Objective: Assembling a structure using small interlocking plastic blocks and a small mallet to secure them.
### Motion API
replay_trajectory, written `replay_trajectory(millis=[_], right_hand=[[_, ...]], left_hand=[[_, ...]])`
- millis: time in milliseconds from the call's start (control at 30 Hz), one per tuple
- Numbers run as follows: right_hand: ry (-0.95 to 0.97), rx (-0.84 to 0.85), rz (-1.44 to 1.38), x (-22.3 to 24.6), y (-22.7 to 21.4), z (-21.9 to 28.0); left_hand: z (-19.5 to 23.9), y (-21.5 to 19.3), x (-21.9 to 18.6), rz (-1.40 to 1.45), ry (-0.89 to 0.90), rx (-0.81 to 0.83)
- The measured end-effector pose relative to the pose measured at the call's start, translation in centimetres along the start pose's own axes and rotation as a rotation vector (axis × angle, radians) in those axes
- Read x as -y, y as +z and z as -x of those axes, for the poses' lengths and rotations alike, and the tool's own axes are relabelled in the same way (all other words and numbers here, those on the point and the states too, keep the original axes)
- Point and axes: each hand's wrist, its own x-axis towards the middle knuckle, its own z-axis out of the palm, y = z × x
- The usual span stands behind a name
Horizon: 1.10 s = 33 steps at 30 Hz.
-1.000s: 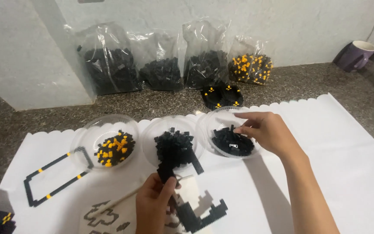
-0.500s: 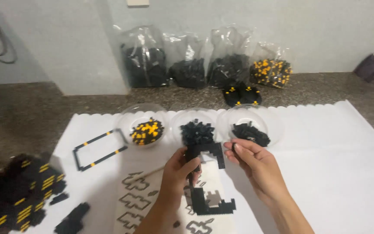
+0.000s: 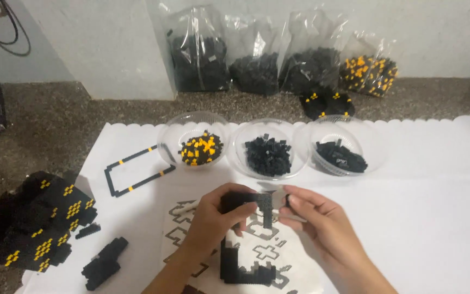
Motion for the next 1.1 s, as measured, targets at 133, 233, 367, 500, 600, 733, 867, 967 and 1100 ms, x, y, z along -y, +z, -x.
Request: replay_trajectory(millis=[133,233,367,500,600,733,867,967,1100], right_hand=[[-0.025,0.005,0.062,-0.3,-0.8,-0.2],[0.01,0.082,0.007,-1.3,-1.6,-0.7],[0.036,0.039,0.063,-0.9,-0.3,0.6],[0.029,-0.032,0.151,-0.4,0.6,1.7],[0.002,-0.033,0.12,-0.8,0.6,1.6],[0.007,-0.035,0.088,-1.2,0.1,1.5],[-0.008,-0.044,0.145,-1.0,0.0,1.6],[-0.015,-0.047,0.135,-0.6,0.4,1.9],[-0.055,0.007,0.137,-1.0,-0.3,1.6]], left_hand=[[0.4,0.6,0.2,0.096,-0.018,-0.07],[0.7,1.1,-0.5,0.13,0.011,-0.105],[1.3,1.5,-1.3,0.204,-0.158,-0.191],[1.6,1.5,-0.5,0.21,-0.111,-0.213],[1.7,1.5,-0.4,0.159,-0.047,-0.201],[1.6,1.4,0.0,0.089,-0.027,-0.169],[1.7,1.5,-0.3,0.218,-0.109,-0.131],[1.9,1.6,-0.9,0.276,-0.173,-0.122],[1.9,1.5,-1.4,0.342,-0.194,-0.12]])
